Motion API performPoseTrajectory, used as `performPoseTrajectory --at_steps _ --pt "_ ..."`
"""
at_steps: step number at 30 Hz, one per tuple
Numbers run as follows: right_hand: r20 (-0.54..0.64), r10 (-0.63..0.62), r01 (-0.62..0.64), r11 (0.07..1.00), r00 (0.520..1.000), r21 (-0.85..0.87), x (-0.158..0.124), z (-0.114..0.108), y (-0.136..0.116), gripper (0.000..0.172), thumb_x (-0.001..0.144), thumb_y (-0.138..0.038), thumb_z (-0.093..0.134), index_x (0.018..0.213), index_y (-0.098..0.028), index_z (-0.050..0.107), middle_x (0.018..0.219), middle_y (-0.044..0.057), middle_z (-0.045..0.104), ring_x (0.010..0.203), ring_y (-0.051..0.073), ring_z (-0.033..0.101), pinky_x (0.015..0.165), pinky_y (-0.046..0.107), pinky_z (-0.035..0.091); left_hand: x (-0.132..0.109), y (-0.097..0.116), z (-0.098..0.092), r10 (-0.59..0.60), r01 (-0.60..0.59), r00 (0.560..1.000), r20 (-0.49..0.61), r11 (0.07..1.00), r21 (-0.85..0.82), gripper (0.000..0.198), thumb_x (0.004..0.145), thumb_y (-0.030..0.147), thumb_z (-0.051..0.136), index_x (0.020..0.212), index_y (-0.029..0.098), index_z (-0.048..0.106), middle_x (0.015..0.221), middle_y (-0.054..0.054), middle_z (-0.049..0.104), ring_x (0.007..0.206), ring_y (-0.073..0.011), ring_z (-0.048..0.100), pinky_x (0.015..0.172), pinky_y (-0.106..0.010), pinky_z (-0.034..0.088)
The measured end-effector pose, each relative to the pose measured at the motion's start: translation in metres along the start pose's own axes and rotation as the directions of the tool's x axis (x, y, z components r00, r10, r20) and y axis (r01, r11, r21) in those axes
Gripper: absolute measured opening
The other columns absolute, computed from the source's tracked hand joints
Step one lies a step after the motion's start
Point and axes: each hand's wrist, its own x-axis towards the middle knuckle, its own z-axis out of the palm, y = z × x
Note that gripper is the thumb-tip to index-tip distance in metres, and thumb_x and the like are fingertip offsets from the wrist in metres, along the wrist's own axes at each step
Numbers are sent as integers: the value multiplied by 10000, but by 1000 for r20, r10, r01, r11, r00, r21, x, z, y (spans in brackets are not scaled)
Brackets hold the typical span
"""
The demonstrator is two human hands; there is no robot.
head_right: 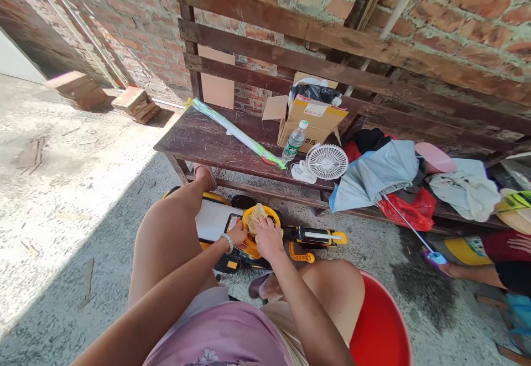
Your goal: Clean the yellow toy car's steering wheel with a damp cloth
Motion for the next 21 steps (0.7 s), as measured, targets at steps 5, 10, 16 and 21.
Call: performPoseTrajectory --at_steps 5,10,16,21 --pt "34 163 -162 987 986 -12 -17 1 16 732 1016 -206 570 1741 -262 489 1719 157 560 1537 325 506 1201 459 438 1 -1 -1 -7 7 999 31 1000 -10 393 1050 453 666 1349 227 547 1050 -105 816 987 -314 828 899 -470 724" --pt "14 126 -125 990 992 -57 -38 14 8 652 1012 -155 547 1659 -217 586 1606 204 629 1460 339 553 1143 460 455 5 -2 -2 10 -11 1000 21 1000 12 334 1051 408 661 1309 219 565 1010 -104 807 985 -307 819 861 -430 721" --pt "5 111 -111 993 994 -38 -42 0 -2 653 987 -165 578 1632 -254 610 1630 171 612 1443 334 550 1116 445 459 8 -5 -2 29 -29 1000 5 999 26 244 1088 374 578 1280 224 571 1168 -127 793 972 -278 819 791 -387 719" --pt "-25 -12 9 994 1000 -109 -15 -24 7 696 996 -106 509 1664 -289 581 1761 110 508 1498 316 491 1158 444 415 6 -3 -1 19 -20 1000 10 999 33 245 1106 374 572 1306 233 557 1048 -93 819 968 -241 806 805 -333 699"
